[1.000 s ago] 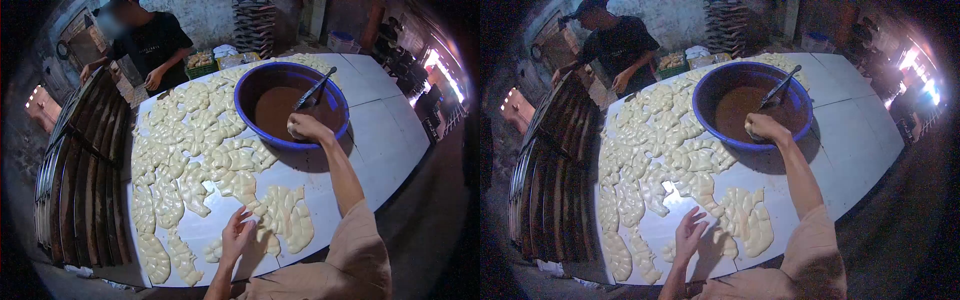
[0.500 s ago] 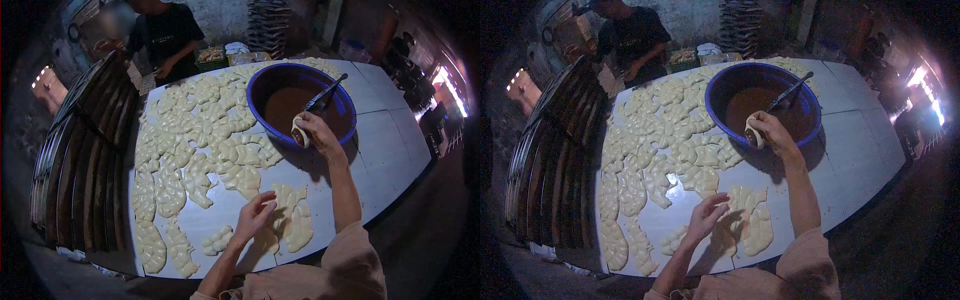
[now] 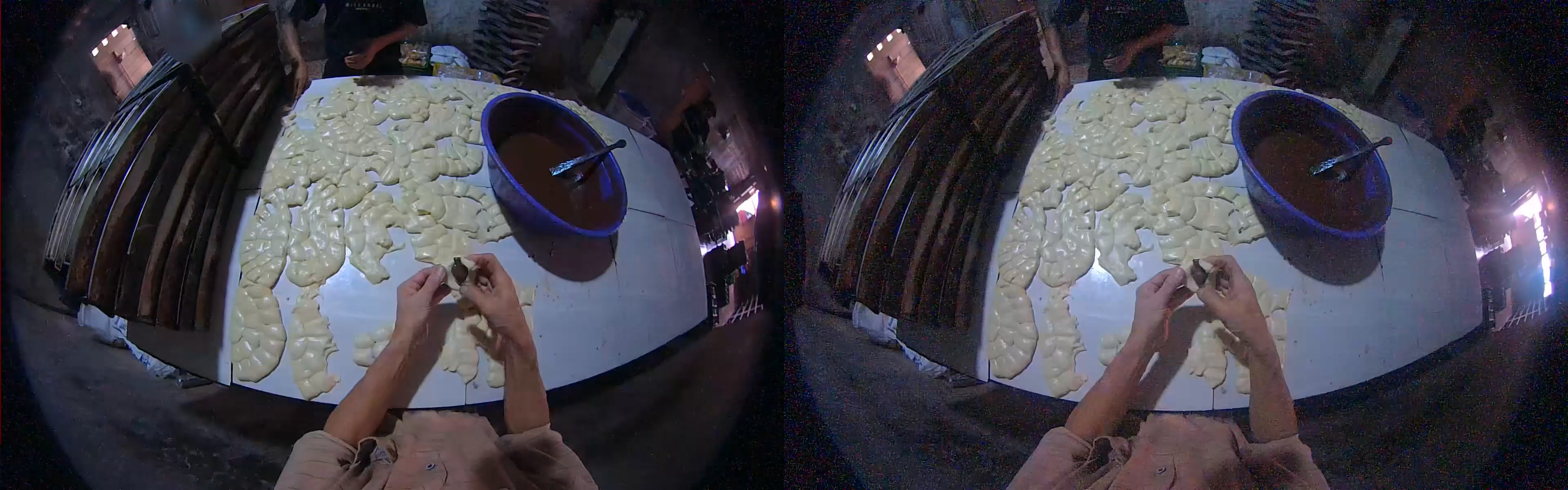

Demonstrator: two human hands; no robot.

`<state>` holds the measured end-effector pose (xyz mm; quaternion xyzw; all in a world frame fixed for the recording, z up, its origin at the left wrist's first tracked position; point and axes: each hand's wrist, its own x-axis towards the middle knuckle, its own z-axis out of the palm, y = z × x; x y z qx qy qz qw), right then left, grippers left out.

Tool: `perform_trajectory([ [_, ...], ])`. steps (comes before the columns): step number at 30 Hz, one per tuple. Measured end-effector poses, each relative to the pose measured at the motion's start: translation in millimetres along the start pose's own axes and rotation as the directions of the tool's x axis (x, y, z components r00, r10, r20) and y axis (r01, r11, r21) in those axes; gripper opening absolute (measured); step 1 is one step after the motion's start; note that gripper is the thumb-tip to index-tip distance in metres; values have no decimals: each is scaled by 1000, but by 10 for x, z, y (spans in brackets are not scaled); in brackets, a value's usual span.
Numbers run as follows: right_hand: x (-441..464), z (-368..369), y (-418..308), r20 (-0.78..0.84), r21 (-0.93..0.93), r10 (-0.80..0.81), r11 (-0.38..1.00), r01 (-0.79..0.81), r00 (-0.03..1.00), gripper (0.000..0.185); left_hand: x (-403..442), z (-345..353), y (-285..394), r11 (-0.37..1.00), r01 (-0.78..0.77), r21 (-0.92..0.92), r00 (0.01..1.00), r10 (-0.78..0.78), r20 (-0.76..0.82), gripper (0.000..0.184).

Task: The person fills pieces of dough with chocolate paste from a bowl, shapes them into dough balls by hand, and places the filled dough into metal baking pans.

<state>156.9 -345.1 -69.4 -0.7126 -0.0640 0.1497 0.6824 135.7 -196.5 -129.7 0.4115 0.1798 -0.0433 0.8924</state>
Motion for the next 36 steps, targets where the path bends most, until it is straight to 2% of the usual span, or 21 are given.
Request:
perform_trajectory([
  [1,-54,96,42,-18,-164,-117,980,113,993,47,-30,-50,16,1000,-9,30,1000,10,-24,30],
  [2,-41,194,30,16,-484,-390,803,349,921,50,-65,-84,47,998,-19,61,999,21,-47,33],
  [4,-159,437,-84,-104,-458,-325,854,245,940,38,-106,-130,99,990,-54,133,998,57,-19,35],
  [7,-34,521,264,-137,-584,-499,739,337,856,27,-213,-78,221,978,-104,180,992,115,-54,39],
  [9,9,559,319,-159,-533,-488,774,341,858,23,-196,-123,214,959,-200,200,977,209,-27,42],
  [10,15,574,322,-169,-509,-481,790,342,860,21,-194,-154,235,967,-184,174,983,185,13,42],
  [11,-6,602,263,-208,-332,-266,925,188,941,23,-185,-172,304,974,-168,149,985,162,54,42],
  [12,-7,591,263,-187,-213,-173,968,132,967,24,-173,-177,384,981,-151,123,986,139,97,42],
  [14,-4,532,272,-108,24,3,1000,0,994,25,-151,-204,553,966,-41,254,996,19,89,37],
  [16,-89,512,113,-1,-60,-103,993,102,995,30,-98,-330,723,908,37,418,992,-85,97,35],
  [19,-142,480,158,87,-173,-282,940,293,955,35,-155,-333,739,931,-5,366,986,-56,155,35],
  [22,-49,437,388,-55,-128,-446,890,437,893,32,-240,-274,686,938,-77,339,973,-5,233,31],
  [23,-27,453,408,-68,-181,-517,847,499,853,29,-248,-285,666,941,-78,328,968,-7,251,30],
  [26,-60,665,369,-302,50,-393,903,427,868,29,-281,-323,610,933,-89,347,963,-9,269,30],
  [27,-121,697,288,-281,80,-313,934,348,907,32,-293,-338,593,927,-91,364,963,-11,268,30],
  [28,-113,653,425,-247,-51,-339,940,337,908,25,-312,-351,568,920,-91,381,964,-15,265,30],
  [29,-101,618,515,-217,-153,-373,926,346,902,24,-352,-331,531,947,-83,310,964,-3,266,29],
  [30,-106,589,584,-186,-251,-401,902,351,897,24,-399,-325,504,930,-82,359,970,-7,242,29],
  [32,-150,534,628,-179,-304,-342,911,279,922,25,-469,-309,446,888,-81,452,980,-11,198,28],
  [33,-172,518,613,-173,-331,-318,910,249,932,26,-465,-369,414,879,-96,467,970,-23,242,30],
  [36,-295,556,290,-105,-333,-389,881,336,915,29,-422,-425,314,907,-123,403,984,60,167,34],
])
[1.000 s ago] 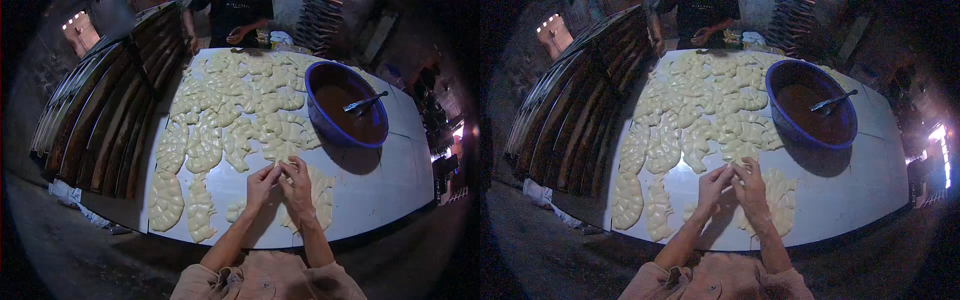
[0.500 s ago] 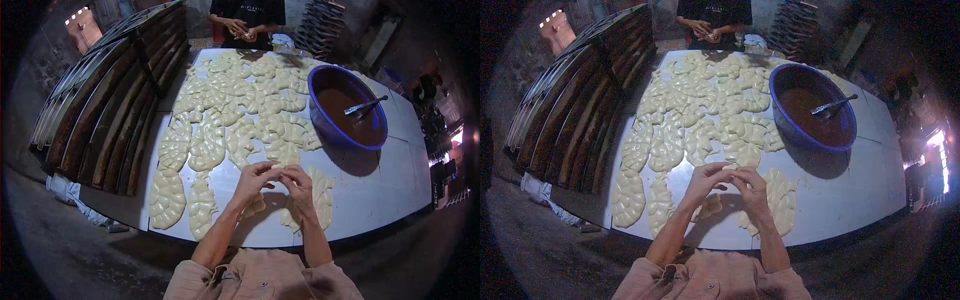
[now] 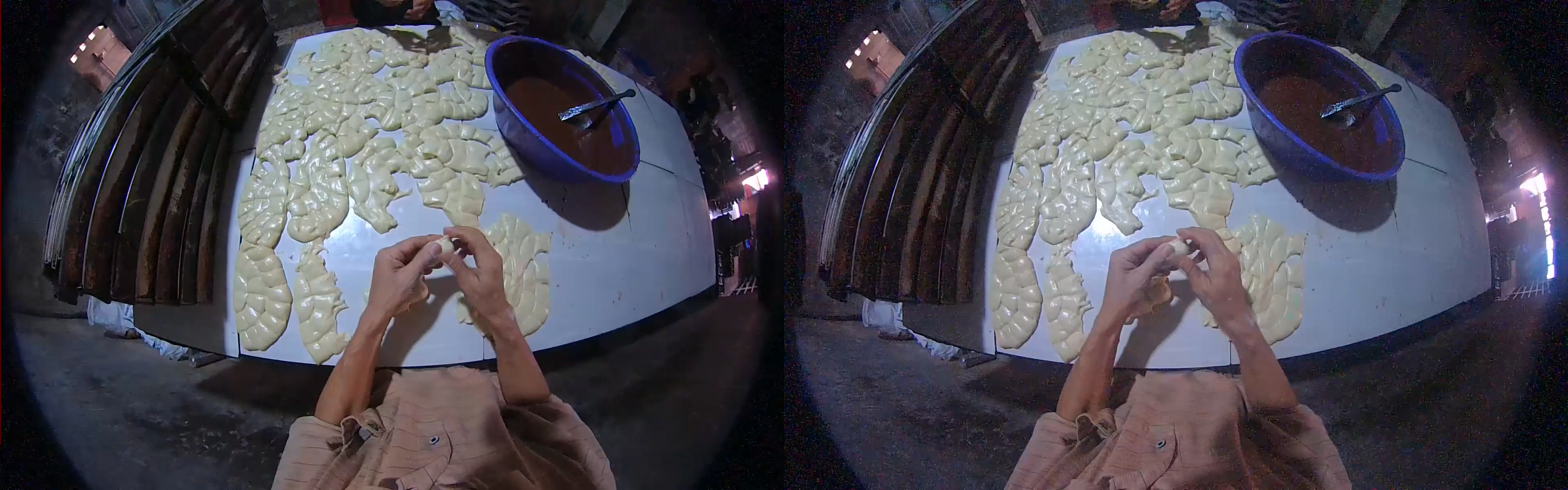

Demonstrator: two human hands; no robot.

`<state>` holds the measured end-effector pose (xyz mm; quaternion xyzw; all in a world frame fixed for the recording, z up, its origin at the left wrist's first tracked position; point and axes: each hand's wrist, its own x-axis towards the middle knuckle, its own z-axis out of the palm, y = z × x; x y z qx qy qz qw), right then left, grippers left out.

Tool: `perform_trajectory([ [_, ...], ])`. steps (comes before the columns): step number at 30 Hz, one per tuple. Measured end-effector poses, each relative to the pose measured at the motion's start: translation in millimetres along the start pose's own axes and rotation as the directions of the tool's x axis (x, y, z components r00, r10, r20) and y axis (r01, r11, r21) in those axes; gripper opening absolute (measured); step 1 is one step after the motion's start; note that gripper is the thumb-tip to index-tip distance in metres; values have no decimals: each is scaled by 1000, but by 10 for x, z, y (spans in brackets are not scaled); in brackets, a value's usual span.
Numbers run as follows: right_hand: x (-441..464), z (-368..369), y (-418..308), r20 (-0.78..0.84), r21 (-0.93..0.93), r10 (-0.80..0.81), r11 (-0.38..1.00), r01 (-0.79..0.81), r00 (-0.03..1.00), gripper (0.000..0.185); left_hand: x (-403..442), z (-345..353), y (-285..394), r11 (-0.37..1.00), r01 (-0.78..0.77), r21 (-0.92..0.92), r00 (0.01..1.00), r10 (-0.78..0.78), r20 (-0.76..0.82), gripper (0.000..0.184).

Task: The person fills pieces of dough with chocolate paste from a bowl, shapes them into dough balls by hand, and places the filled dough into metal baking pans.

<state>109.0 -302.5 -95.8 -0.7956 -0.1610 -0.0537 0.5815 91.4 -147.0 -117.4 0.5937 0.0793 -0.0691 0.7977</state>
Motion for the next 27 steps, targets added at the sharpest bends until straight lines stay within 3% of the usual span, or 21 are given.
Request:
perform_trajectory([
  [3,-203,-105,67,68,181,183,964,-192,981,29,-106,-62,25,990,143,-11,990,-142,25,39],
  [4,-260,-143,138,109,241,256,931,-275,961,29,-150,-76,75,981,85,174,995,-75,-60,41],
  [6,-277,-184,92,186,178,405,882,-436,895,27,-225,-116,185,848,4,530,980,101,-169,44],
  [7,-293,-177,149,230,135,447,865,-483,864,27,-205,-238,23,813,-134,567,953,262,-150,45],
  [8,-301,-177,191,269,91,489,845,-527,830,27,-263,-245,246,783,0,622,984,110,-139,41],
  [9,-279,-176,205,318,-200,364,929,-313,875,30,-258,-320,180,721,-117,683,976,211,-56,38],
  [10,-313,-152,237,334,-312,273,935,-168,902,31,-255,-366,103,644,-233,729,951,306,34,35],
  [12,-341,-94,300,411,-505,90,851,145,907,34,-266,-326,74,509,-322,798,933,314,176,30],
  [13,-350,-97,240,382,-564,159,820,93,911,36,-249,-310,-38,479,-324,816,937,282,207,28],
  [16,-360,-94,159,232,-577,78,814,73,970,37,-253,-198,-147,214,-344,914,933,189,306,29],
  [20,-296,-187,2,52,-304,286,917,-258,957,34,-274,-226,-243,281,-370,886,918,256,302,29],
  [25,18,90,40,38,-224,292,934,-277,956,28,-252,-488,-61,388,-318,865,901,409,148,34],
  [26,94,247,131,40,-202,196,962,-185,980,29,-239,-589,2,407,-285,868,903,418,101,35],
  [27,276,525,104,103,-307,50,952,-17,993,29,-166,-789,60,520,-208,828,928,372,-1,33],
])
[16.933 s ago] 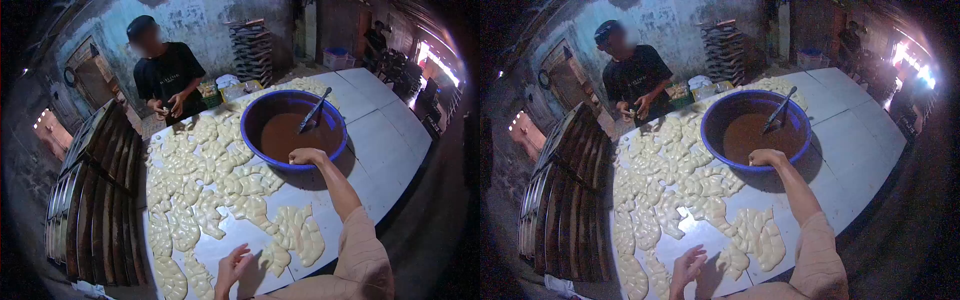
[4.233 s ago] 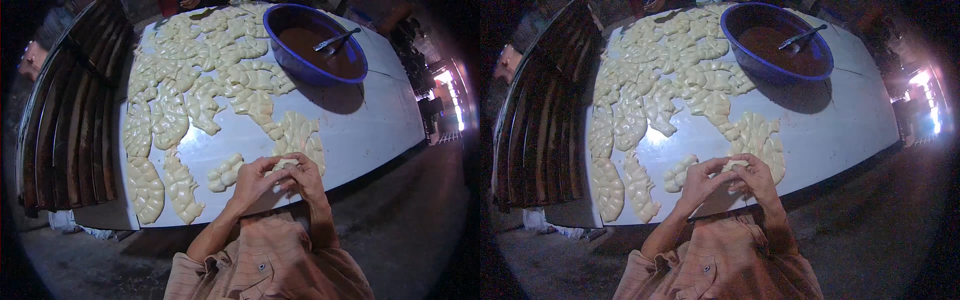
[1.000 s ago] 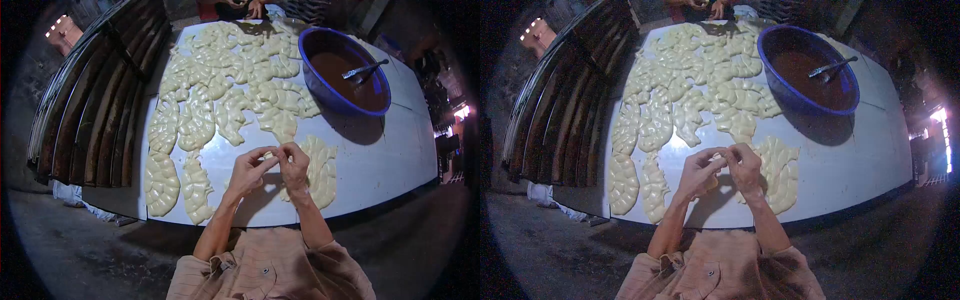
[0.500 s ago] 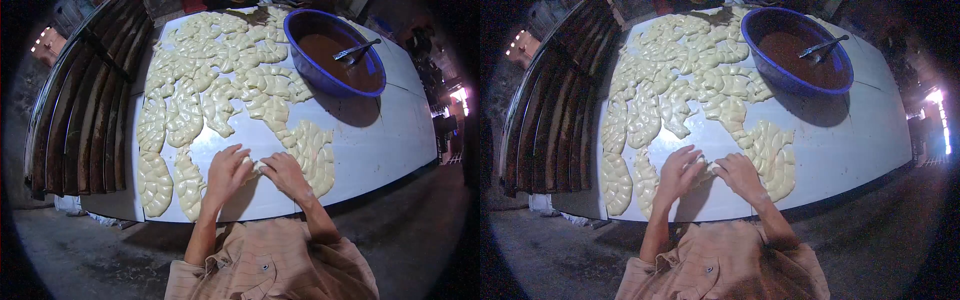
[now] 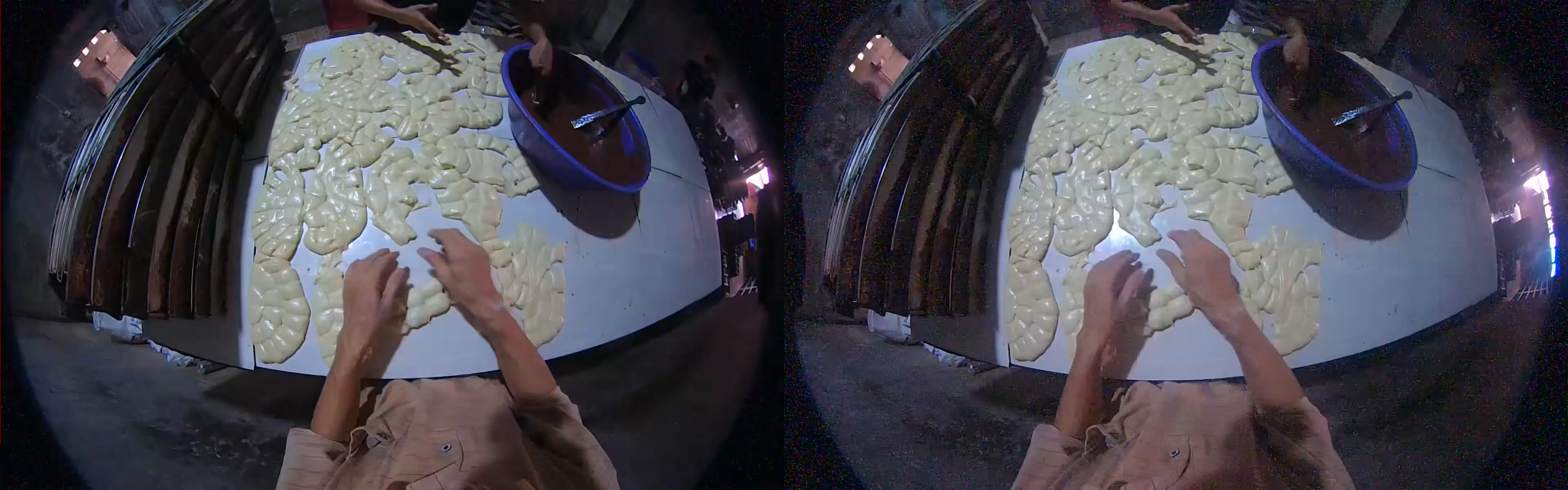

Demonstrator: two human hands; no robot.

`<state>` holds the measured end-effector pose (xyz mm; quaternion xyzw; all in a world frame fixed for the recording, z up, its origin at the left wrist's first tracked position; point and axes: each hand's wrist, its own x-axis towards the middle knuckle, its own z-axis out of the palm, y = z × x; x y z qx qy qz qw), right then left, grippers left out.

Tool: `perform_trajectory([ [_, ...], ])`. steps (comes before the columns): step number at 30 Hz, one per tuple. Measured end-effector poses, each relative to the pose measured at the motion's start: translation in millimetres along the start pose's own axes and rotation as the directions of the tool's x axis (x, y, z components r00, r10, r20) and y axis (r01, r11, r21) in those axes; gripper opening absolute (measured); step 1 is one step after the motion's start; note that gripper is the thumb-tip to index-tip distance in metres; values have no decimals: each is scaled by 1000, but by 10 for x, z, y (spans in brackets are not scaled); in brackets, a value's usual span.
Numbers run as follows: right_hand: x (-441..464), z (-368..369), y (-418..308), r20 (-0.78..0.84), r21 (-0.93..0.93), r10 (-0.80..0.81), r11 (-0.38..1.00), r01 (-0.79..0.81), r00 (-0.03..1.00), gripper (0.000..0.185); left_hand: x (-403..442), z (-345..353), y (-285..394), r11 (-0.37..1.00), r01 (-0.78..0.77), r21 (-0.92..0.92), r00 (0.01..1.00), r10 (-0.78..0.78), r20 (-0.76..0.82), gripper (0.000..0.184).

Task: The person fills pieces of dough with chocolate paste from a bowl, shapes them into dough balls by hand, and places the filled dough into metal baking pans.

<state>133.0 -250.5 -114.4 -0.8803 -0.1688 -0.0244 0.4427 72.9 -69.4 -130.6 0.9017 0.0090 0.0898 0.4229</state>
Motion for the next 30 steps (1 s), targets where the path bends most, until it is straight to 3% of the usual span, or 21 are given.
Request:
perform_trajectory([
  [1,118,189,44,-43,-122,-192,975,185,981,29,36,-62,-65,1000,-14,22,999,15,-31,31],
  [6,518,904,269,75,-407,-234,880,244,969,25,261,-157,-293,992,-52,113,990,66,-127,28],
  [7,557,928,373,30,-335,-267,905,261,963,25,326,-147,-339,991,-65,120,987,82,-137,28],
  [8,584,860,366,29,-199,-130,971,133,991,25,434,-127,-394,992,-67,108,994,75,-77,32],
  [9,610,745,301,47,-64,12,998,-9,999,25,493,-11,-440,975,-139,174,971,168,-169,34],
  [10,620,573,138,174,270,340,886,-377,924,27,581,19,-422,961,-186,204,961,222,-165,32],
  [11,616,534,332,266,525,380,714,-464,886,26,666,37,-414,944,-234,233,949,274,-158,30],
  [13,621,305,214,276,707,317,573,-415,907,21,813,118,-453,941,-284,185,941,310,-133,27],
  [14,657,259,214,310,684,337,570,-455,889,23,860,155,-454,935,-317,156,935,336,-111,25],
  [16,652,261,105,152,248,284,916,-315,947,28,926,179,-455,941,-319,111,938,330,-103,20],
  [17,638,235,58,91,-24,235,972,-234,968,31,943,188,-456,943,-322,85,940,329,-94,17],
  [18,633,346,274,77,9,188,982,-189,979,37,956,203,-451,945,-322,61,941,326,-86,15],
  [21,652,293,190,222,128,352,914,-385,909,37,913,162,-401,959,-280,51,959,281,-27,16],
  [22,627,296,135,195,131,327,926,-355,925,38,840,124,-354,973,-223,52,975,222,28,27],
  [25,581,350,165,95,209,203,953,-219,974,38,860,128,-343,955,-282,97,957,287,-48,43],
  [26,599,290,92,145,117,221,964,-239,964,37,870,114,-339,939,-314,141,947,320,-27,53],
  [29,572,297,157,75,49,126,990,-130,989,37,969,271,-413,896,-390,213,921,379,91,59],
  [30,584,339,221,5,-24,11,1000,-11,1000,34,1003,273,-383,911,-361,199,925,324,197,50],
])
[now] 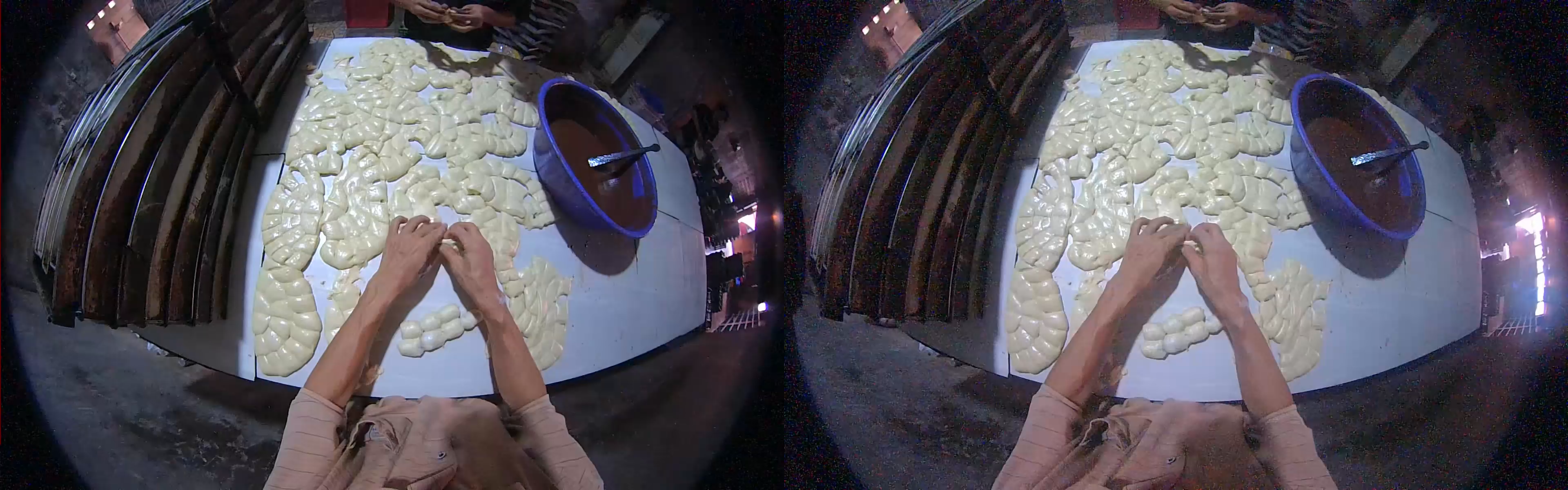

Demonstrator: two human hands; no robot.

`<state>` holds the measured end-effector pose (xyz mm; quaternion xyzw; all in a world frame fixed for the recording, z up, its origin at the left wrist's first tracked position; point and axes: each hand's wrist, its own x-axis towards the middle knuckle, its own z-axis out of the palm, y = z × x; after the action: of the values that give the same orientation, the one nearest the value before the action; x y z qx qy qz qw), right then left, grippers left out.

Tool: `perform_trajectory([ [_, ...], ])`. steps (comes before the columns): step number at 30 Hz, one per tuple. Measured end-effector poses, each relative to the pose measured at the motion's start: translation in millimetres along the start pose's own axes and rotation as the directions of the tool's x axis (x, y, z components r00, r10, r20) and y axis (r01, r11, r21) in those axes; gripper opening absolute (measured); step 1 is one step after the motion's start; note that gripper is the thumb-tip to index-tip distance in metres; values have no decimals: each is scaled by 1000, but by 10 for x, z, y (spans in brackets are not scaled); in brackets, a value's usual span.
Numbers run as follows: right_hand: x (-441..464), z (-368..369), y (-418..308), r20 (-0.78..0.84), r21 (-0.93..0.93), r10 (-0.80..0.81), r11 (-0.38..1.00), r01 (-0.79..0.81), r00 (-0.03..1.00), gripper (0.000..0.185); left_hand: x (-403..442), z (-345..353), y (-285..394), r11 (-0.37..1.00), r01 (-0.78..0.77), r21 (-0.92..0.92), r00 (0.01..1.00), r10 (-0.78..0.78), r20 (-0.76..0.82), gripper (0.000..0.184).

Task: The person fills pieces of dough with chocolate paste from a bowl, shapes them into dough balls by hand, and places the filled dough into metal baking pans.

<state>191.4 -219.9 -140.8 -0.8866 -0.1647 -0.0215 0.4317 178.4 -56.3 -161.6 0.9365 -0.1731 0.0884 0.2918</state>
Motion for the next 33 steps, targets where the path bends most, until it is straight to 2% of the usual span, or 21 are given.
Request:
perform_trajectory([
  [3,-39,-23,-23,15,140,145,979,-146,989,33,22,116,-79,997,-76,22,997,77,-31,39],
  [4,-53,-72,-68,137,290,326,890,-353,935,25,6,163,-104,998,-66,19,998,66,-3,31],
  [7,-142,-275,-44,388,623,337,590,-514,858,18,-28,-65,113,997,-28,70,994,21,105,29],
  [8,-206,-335,-28,407,659,312,551,-512,859,13,-26,-77,129,995,-26,101,985,8,170,25],
  [11,-438,-606,-152,429,872,161,181,-454,889,9,-111,100,70,995,-22,101,999,26,-35,26],
  [12,-500,-691,-132,400,866,240,218,-451,884,16,-116,63,61,995,18,101,990,-32,139,44],
  [15,-547,-829,-239,309,920,329,134,-368,892,30,-229,-36,320,990,93,103,995,-95,17,68],
  [16,-592,-852,-198,280,921,283,191,-340,917,41,-249,-154,358,998,60,28,994,-62,85,88],
  [17,-624,-823,-130,275,925,281,185,-333,920,40,-249,-259,527,992,81,-100,996,-76,51,87],
  [19,-678,-688,19,281,928,273,168,-333,920,39,-219,-396,754,887,144,-438,984,-82,156,92],
  [20,-699,-643,52,306,921,251,165,-352,918,37,-174,-541,955,913,214,-347,966,-144,217,78],
  [21,-697,-560,54,308,919,209,186,-347,928,37,-174,-490,983,849,289,-442,949,-193,248,70],
  [23,-708,-559,1,322,889,278,240,-390,905,30,-189,-372,991,681,423,-598,905,-279,322,54],
  [24,-706,-601,-36,297,818,323,400,-414,899,29,-223,-346,1037,640,448,-625,894,-335,298,35],
  [26,-723,-708,-70,224,588,412,665,-460,883,29,-289,-275,1077,618,467,-633,880,-398,261,30],
  [27,-756,-686,-6,82,543,363,764,-347,928,29,-283,-253,1110,604,475,-640,871,-427,243,28],
  [28,-790,-635,94,-57,471,296,850,-236,954,29,-282,-270,1146,649,494,-578,867,-411,280,40],
  [29,-815,-635,146,-186,374,212,918,-131,959,30,-291,-206,1163,600,480,-639,872,-406,274,47],
  [30,-813,-726,152,-243,251,133,966,-70,961,32,-310,-135,1184,547,463,-698,876,-402,266,55],
  [33,-772,-809,161,-118,654,313,739,-163,942,34,-176,-10,1320,673,254,-694,941,-338,16,84],
])
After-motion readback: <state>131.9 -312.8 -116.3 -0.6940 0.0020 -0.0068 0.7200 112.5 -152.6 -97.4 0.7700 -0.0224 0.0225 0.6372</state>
